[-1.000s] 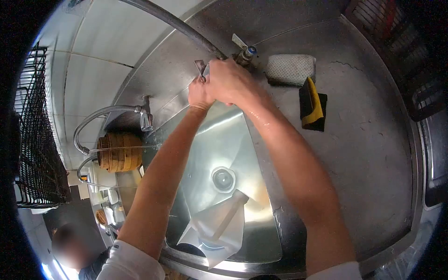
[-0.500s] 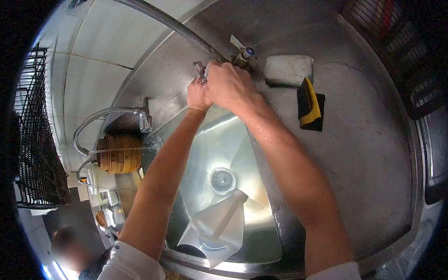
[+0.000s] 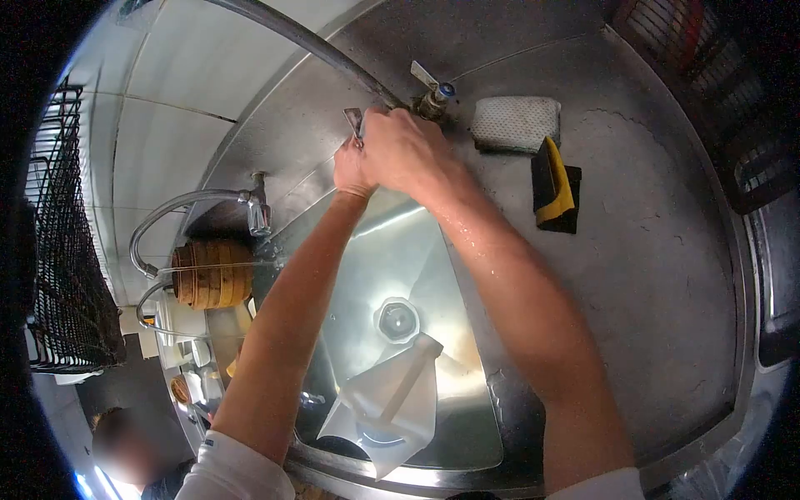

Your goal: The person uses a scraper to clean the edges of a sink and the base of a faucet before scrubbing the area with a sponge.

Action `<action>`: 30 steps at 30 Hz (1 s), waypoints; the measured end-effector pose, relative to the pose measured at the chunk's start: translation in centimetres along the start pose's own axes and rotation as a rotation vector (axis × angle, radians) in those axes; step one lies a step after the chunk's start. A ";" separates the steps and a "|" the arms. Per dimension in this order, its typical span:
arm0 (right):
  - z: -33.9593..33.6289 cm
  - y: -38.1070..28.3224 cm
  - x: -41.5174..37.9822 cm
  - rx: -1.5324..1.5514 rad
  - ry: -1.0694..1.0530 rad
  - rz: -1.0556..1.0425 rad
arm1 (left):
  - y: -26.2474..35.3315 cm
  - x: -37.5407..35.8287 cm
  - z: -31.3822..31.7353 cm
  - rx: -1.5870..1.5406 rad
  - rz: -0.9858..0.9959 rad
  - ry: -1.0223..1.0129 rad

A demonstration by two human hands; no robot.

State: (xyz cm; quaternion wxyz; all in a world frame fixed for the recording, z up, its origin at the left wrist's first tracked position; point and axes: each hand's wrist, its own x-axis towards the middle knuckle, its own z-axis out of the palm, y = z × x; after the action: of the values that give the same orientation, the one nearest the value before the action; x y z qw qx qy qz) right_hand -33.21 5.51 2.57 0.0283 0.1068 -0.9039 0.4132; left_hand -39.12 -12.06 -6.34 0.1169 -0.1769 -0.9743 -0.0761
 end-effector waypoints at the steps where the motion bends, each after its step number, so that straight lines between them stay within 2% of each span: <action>1: -0.4 -0.4 -0.1 -0.001 -0.014 -0.005 | 0.2 -0.1 -0.2 0.005 -0.010 0.003; 4: -0.6 -0.2 0.2 0.012 -0.054 -0.035 | 0.5 -0.4 -0.2 0.029 0.002 0.026; 6: -1.4 -0.2 0.5 0.177 -0.207 0.065 | -0.1 -0.3 0.2 0.064 0.066 0.071; 7: -1.8 -0.4 0.6 0.261 -0.284 0.114 | 1.1 -0.4 -1.3 0.062 0.018 -0.008; 10: -2.2 -1.4 -0.1 0.371 -0.279 0.055 | 2.5 -1.0 -3.1 0.145 -0.019 -0.142; 12: -1.7 -0.8 -0.3 0.200 -0.077 0.017 | 1.2 -0.3 -1.5 0.321 0.105 -0.082; 13: -1.3 -0.4 -0.4 0.112 0.024 -0.001 | 0.9 -0.2 -1.0 0.275 0.108 -0.032; 16: 0.2 0.4 -0.4 0.064 0.078 0.048 | 0.2 -0.2 0.1 0.170 0.124 0.092; 22: 1.9 0.8 -0.1 0.065 0.097 0.068 | -0.3 -0.3 0.5 0.167 0.167 0.129; 25: 1.6 1.4 -0.2 0.112 0.103 -0.021 | 0.6 -0.3 -0.2 0.172 0.128 0.132; 28: 0.0 1.7 -0.3 0.283 -0.056 0.063 | 1.2 -0.3 -0.4 0.138 0.114 0.182; 30: 0.9 1.8 -0.3 0.194 0.022 0.042 | 1.2 -0.2 -0.3 0.127 0.119 0.211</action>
State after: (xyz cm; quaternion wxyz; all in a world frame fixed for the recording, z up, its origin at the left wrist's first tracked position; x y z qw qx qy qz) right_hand -33.29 6.05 0.62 0.0190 0.0854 -0.8614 0.5003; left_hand -38.38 -11.06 -5.94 0.2340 -0.2176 -0.9472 -0.0255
